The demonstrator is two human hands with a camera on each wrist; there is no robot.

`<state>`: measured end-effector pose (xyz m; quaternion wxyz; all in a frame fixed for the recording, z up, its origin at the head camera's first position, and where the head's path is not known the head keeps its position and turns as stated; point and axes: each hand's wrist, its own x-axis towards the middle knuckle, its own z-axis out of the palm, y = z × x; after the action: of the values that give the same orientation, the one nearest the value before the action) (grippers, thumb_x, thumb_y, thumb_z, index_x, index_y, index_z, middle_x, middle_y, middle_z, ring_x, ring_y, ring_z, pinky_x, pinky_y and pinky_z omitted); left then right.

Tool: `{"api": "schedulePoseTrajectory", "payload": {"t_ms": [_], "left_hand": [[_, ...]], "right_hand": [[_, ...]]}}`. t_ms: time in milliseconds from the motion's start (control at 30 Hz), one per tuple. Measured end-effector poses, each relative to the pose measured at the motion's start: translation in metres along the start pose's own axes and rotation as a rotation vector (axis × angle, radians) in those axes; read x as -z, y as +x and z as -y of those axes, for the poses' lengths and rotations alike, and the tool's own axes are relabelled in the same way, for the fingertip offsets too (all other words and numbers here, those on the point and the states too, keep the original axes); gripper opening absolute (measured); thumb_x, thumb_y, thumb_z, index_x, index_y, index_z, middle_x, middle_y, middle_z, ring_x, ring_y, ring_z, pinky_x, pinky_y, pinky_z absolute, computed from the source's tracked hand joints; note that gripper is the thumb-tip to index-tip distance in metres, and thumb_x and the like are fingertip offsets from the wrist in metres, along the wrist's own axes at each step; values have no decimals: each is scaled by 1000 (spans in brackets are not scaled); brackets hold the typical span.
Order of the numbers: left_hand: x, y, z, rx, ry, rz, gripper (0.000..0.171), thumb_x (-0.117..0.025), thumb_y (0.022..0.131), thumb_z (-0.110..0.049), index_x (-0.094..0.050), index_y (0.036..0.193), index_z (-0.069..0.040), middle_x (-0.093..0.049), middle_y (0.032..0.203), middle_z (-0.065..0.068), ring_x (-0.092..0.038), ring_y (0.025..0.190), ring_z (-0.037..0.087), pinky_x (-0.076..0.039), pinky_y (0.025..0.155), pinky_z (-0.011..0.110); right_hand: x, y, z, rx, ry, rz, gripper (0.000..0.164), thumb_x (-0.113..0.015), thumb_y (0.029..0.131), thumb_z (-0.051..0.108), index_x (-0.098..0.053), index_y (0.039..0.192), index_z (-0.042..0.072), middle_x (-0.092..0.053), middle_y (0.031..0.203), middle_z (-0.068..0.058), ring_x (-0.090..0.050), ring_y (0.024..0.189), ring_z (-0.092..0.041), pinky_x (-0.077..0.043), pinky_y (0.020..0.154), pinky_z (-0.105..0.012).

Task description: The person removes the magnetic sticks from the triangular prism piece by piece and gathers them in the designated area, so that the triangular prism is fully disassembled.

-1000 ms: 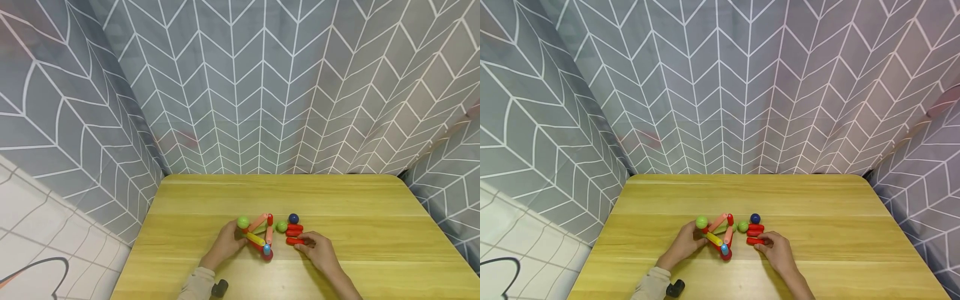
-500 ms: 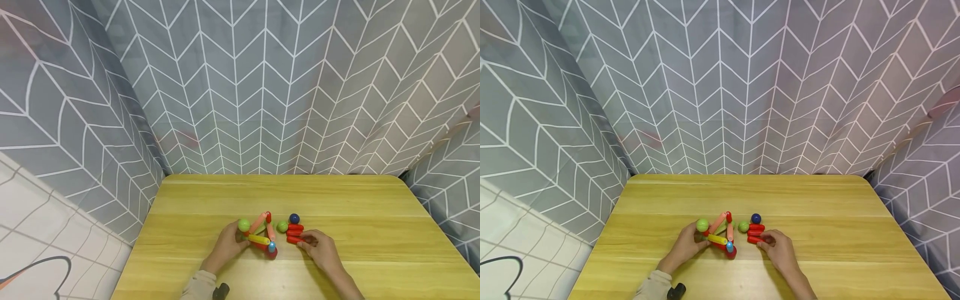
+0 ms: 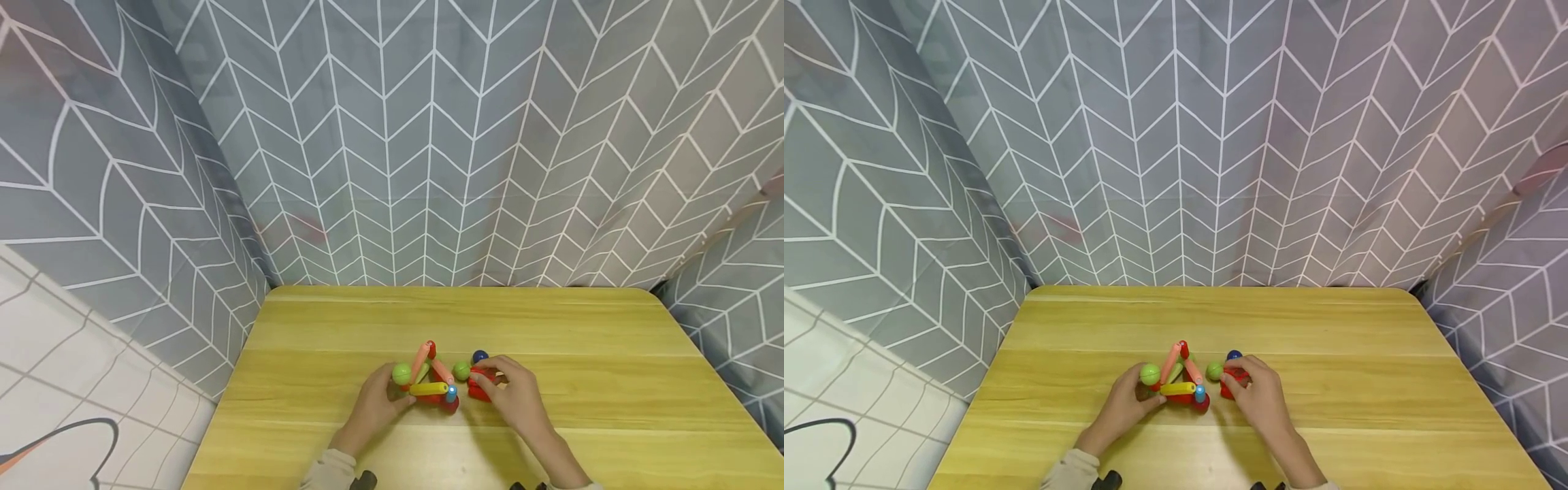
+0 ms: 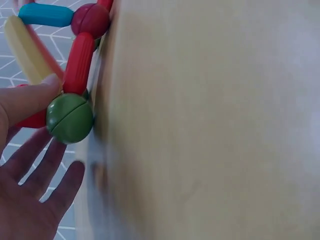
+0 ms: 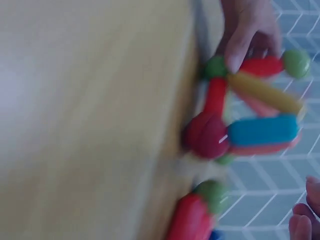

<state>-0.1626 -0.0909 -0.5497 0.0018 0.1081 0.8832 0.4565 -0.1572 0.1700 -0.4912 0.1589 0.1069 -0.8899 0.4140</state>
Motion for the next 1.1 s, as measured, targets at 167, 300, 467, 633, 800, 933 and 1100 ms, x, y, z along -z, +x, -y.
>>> {"api": "schedulePoseTrajectory", "payload": {"t_ms": [167, 300, 467, 633, 800, 933, 1100], "left_hand": [[3, 1, -2, -69, -38, 47, 31, -76, 89, -19, -67, 118, -12, -71, 121, 5, -65, 115, 27, -55, 98, 48], [3, 2, -4, -105, -13, 57, 26, -76, 89, -19, -69, 115, -17, -72, 115, -2, -66, 112, 20, -55, 98, 44], [-3, 1, -3, -146, 36, 56, 19, -75, 89, -20, -70, 107, -20, -70, 106, -7, -64, 104, 12, -55, 93, 33], [-7, -1, -3, -187, 48, 48, 19, -73, 92, -22, -71, 110, -18, -72, 107, -5, -67, 104, 13, -57, 93, 33], [-8, -1, -3, -204, 63, 19, 20, -74, 91, -18, -70, 111, -16, -73, 104, -4, -69, 104, 15, -58, 94, 35], [-10, -1, -4, -210, 78, -10, 21, -76, 87, -9, -71, 107, -13, -73, 99, -2, -69, 98, 14, -59, 89, 33], [-11, 0, -6, -218, 89, -21, 20, -75, 82, 0, -71, 99, -11, -73, 93, -1, -68, 91, 10, -59, 83, 29]], "right_hand": [[-6, 6, 28, 64, 46, 71, 23, -83, 77, 0, -75, 97, 10, -75, 95, -5, -66, 77, -7, -59, 66, -19], [-15, 10, 45, 115, 94, 146, 25, -83, 77, 3, -75, 99, 11, -74, 97, -4, -68, 77, -14, -59, 65, -19], [-30, 15, 57, 176, 103, 235, 26, -84, 78, 3, -73, 100, 8, -72, 98, -4, -65, 82, -16, -61, 71, -22], [-41, 16, 63, 199, 75, 300, 30, -86, 76, 4, -71, 101, 7, -71, 100, -5, -62, 84, -16, -60, 71, -27], [-50, 16, 66, 226, 43, 347, 36, -86, 75, 5, -71, 108, 2, -70, 103, -6, -65, 88, -19, -58, 69, -27], [-54, 16, 68, 280, -38, 333, 39, -87, 74, 7, -71, 109, 2, -71, 104, -6, -67, 91, -18, -58, 76, -28], [-60, 16, 70, 314, -123, 327, 41, -87, 76, 10, -71, 112, 2, -72, 106, -7, -69, 95, -21, -59, 82, -30]]}}
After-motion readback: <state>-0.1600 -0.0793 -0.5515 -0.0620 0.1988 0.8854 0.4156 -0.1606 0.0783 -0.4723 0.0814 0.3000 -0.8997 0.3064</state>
